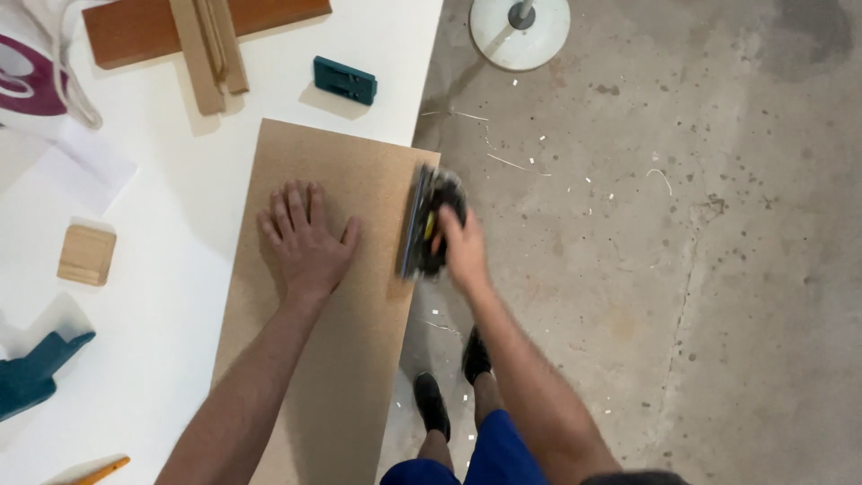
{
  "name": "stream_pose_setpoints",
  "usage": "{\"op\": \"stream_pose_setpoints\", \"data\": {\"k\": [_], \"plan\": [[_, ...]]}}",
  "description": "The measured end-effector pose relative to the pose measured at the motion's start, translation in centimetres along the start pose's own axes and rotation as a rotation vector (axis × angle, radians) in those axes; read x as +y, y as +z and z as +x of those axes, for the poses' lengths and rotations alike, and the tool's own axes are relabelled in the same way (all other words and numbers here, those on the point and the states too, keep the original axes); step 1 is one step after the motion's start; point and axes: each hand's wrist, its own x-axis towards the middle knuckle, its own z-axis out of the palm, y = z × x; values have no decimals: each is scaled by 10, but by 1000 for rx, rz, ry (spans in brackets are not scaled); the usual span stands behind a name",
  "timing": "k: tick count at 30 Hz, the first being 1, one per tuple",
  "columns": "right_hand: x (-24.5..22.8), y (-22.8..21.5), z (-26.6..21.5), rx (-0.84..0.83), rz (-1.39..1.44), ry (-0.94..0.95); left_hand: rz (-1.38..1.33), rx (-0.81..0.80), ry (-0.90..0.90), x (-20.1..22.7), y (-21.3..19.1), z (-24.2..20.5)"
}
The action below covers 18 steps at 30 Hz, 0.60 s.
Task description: Sanding the edges and surface of a wooden board and using an edge trimmer to finish the piece.
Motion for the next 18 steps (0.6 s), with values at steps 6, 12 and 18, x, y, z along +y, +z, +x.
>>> {"op": "stream_pose_setpoints", "data": {"k": [6,12,18], "plan": [[41,2,-13,-98,56,190,6,-1,1,-2,2,2],[13,-3,7,-12,27,146,18,34,14,-3,3,4],[7,-6,53,-28,-11,72,18,54,27,-9,12,5]]}}
